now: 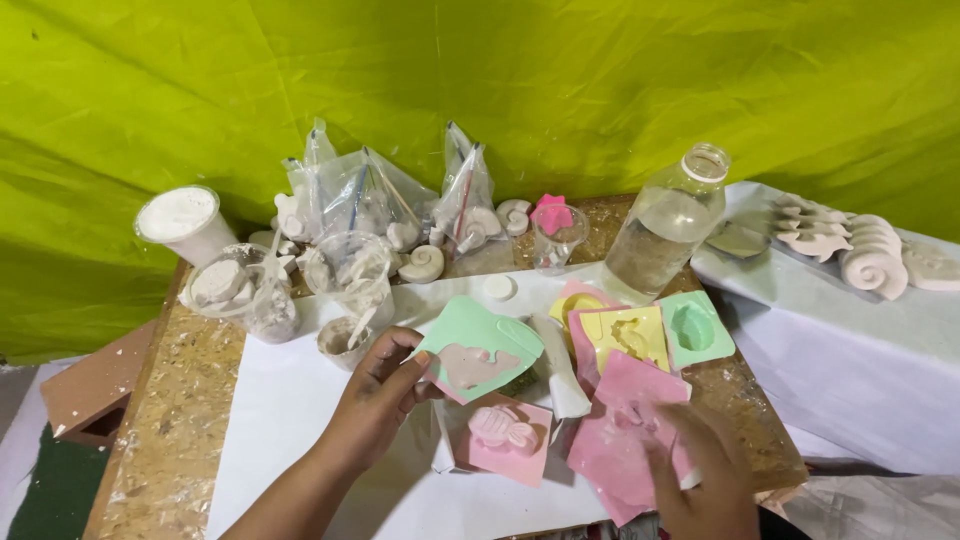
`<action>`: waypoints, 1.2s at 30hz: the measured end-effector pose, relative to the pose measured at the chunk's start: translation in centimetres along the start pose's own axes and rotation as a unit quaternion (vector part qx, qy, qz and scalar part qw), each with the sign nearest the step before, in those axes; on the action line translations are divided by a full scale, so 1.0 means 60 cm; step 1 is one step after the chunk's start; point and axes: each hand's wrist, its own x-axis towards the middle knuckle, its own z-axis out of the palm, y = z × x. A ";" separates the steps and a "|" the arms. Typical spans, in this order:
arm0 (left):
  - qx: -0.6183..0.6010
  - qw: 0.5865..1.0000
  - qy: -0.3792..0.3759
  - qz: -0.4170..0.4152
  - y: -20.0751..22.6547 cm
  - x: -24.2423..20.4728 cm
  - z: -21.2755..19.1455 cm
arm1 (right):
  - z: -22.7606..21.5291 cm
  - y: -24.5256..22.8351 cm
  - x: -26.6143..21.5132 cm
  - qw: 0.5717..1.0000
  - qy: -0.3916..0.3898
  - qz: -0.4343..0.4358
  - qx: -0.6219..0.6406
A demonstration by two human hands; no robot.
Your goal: Demolding various cast objects, including a star and a shell, from flexible silicone molds on a workshop table.
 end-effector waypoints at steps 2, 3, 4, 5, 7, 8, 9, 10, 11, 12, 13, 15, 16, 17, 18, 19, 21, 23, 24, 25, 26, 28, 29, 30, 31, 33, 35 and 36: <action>-0.008 1.000 -0.011 0.008 0.004 -0.002 0.002 | -0.006 0.050 0.011 0.989 -0.003 0.124 -0.082; -0.018 0.999 -0.023 0.017 0.006 -0.002 0.004 | -0.010 0.076 0.019 0.956 -0.001 0.243 -0.164; -0.018 0.999 -0.023 0.017 0.003 -0.003 0.001 | -0.010 0.084 0.019 0.956 -0.001 0.243 -0.164; -0.018 1.000 -0.019 0.014 0.000 -0.003 -0.001 | -0.011 0.092 0.023 0.954 -0.038 0.256 -0.149; -0.019 1.000 -0.015 0.010 -0.001 0.000 -0.002 | -0.008 0.099 0.029 0.951 -0.076 0.268 -0.135; -0.024 0.999 -0.029 0.015 0.000 0.001 -0.001 | -0.005 0.097 0.030 0.951 -0.098 0.257 -0.138; -0.028 0.999 -0.042 0.018 0.000 0.000 -0.001 | -0.002 0.094 0.029 0.951 -0.121 0.247 -0.142; -0.029 0.999 -0.040 0.016 0.000 0.000 -0.001 | -0.005 0.081 0.035 0.950 -0.123 0.248 -0.142; -0.023 0.999 -0.032 0.014 0.001 -0.001 0.000 | -0.009 0.068 0.041 0.946 -0.134 0.268 -0.124; -0.016 1.000 -0.024 0.012 0.002 -0.002 0.000 | -0.012 0.054 0.047 0.940 -0.145 0.289 -0.106; -0.016 1.000 -0.023 0.012 0.001 -0.002 0.000 | -0.008 0.065 0.042 0.941 -0.145 0.288 -0.105; -0.018 0.999 -0.032 0.024 0.001 -0.002 -0.001 | 0.001 0.085 0.033 0.960 -0.131 0.222 -0.112; -0.017 0.999 -0.032 0.025 0.001 0.000 0.000 | -0.005 0.075 0.040 0.960 -0.131 0.222 -0.111; -0.020 0.999 -0.027 0.021 0.001 0.000 0.000 | -0.010 0.065 0.044 0.950 -0.135 0.268 -0.085; -0.022 0.999 -0.022 0.017 0.001 0.001 -0.001 | -0.016 0.055 0.049 0.938 -0.138 0.314 -0.058; -0.022 0.999 -0.022 0.017 -0.002 0.002 -0.004 | -0.021 0.071 0.044 0.938 -0.138 0.314 -0.058; -0.030 0.999 -0.023 0.015 -0.007 0.004 -0.009 | -0.031 0.102 0.031 0.955 -0.089 0.282 -0.025; -0.032 0.999 -0.022 0.015 -0.006 0.003 -0.009 | -0.053 0.128 0.019 0.963 -0.086 0.256 0.023; -0.033 0.999 -0.020 0.015 -0.005 0.003 -0.008 | -0.064 0.141 0.014 0.967 -0.082 0.229 0.071; -0.034 0.999 -0.020 0.014 -0.003 0.002 -0.006 | -0.075 0.141 0.017 0.967 -0.082 0.229 0.071; -0.031 0.999 -0.022 0.014 -0.001 0.001 -0.004 | -0.086 0.140 0.020 0.951 -0.113 0.287 0.017; -0.028 0.999 -0.022 0.014 0.003 0.000 -0.002 | -0.098 0.139 0.024 0.928 -0.142 0.342 -0.037; -0.026 0.999 -0.017 0.008 0.003 0.000 -0.002 | -0.100 0.140 0.024 0.923 -0.145 0.355 -0.041; -0.023 1.000 -0.011 0.003 0.003 -0.001 -0.002 | -0.102 0.141 0.024 0.917 -0.148 0.367 -0.045; -0.023 1.000 -0.010 0.002 0.003 -0.002 -0.001 | -0.103 0.149 0.019 0.917 -0.149 0.367 -0.045; -0.021 1.000 -0.011 0.005 0.004 -0.001 0.000 | -0.104 0.166 0.010 0.914 -0.103 0.383 0.086; -0.024 1.000 -0.008 0.007 0.003 0.000 -0.002 | -0.119 0.191 -0.005 0.913 -0.077 0.368 0.156; -0.029 1.000 -0.004 0.009 0.002 0.000 -0.004 | -0.126 0.204 -0.012 0.907 -0.050 0.351 0.226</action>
